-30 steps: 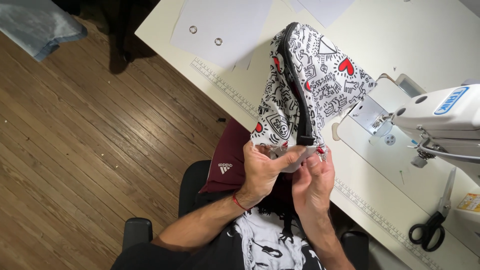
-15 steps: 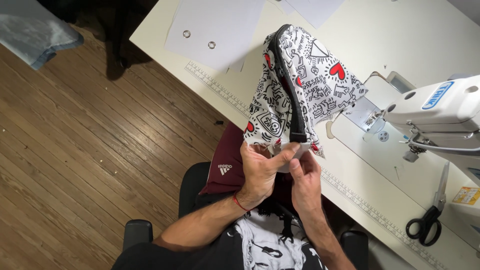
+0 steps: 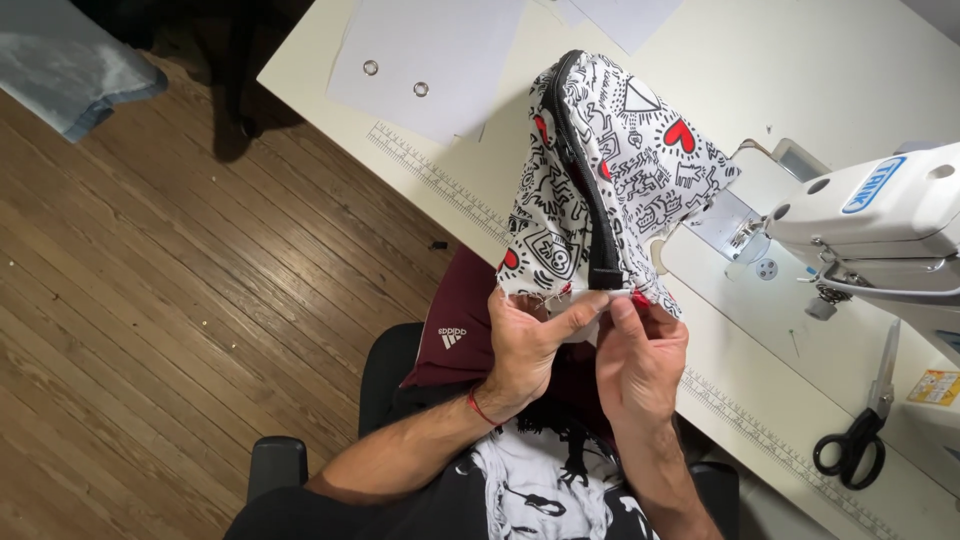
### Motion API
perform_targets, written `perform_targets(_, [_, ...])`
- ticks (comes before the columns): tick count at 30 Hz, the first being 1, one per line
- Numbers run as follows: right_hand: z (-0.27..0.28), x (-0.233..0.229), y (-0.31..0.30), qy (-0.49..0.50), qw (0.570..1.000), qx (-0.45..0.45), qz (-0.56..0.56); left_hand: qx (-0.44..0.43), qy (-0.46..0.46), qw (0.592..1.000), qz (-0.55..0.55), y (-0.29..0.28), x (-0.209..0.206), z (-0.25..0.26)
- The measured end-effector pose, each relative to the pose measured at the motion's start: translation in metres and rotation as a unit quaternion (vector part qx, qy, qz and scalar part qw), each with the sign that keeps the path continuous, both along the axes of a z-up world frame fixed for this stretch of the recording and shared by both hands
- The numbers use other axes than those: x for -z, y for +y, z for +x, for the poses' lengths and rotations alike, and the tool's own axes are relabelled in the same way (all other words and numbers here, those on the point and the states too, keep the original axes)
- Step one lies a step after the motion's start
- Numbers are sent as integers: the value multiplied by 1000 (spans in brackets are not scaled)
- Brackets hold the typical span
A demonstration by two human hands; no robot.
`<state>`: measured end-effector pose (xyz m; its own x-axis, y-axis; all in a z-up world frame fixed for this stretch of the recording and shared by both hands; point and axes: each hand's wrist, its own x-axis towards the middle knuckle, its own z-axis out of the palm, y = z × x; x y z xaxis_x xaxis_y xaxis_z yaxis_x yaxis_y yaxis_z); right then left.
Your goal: Trimming and preparing a patterned fabric bag for sewing at a workstation using scissors.
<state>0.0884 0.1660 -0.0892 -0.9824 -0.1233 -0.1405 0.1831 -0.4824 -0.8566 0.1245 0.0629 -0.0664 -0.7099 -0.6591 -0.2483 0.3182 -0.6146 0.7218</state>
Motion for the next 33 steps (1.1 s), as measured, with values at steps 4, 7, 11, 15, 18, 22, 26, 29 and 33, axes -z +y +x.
perform_targets(4, [-1, -9, 0, -18, 999, 8, -40, 10, 13, 1000, -18, -1, 8, 4])
perform_targets(7, [-14, 20, 29, -5, 1000, 3, -20, 38, 9, 997, -64, -13, 1, 13])
perform_targets(11, [-33, 10, 43, 32, 999, -6, 11, 88, -25, 984, -151, -39, -21, 22])
perform_targets(15, [-44, -17, 41, 65, 997, -31, 38, 26, 34, 784, -619, -74, -53, 33])
perform_targets(18, [-48, -23, 45, 71, 995, -50, 41, -62, 78, 697, -711, -87, -24, 40])
perform_targets(22, [-53, -32, 39, 130, 984, -89, 77, -88, 40, 639, -763, -109, -67, 8])
perform_targets(26, [-28, -92, 11, 161, 966, -112, 170, -12, 66, 591, -804, -130, -66, -7])
perform_targets(29, [-5, -134, 9, 187, 925, -197, 265, -12, 57, 608, -792, -128, -67, -8])
perform_targets(33, [24, -162, -3, 375, 794, -261, 402, 19, 16, 701, -713, -123, -76, -2])
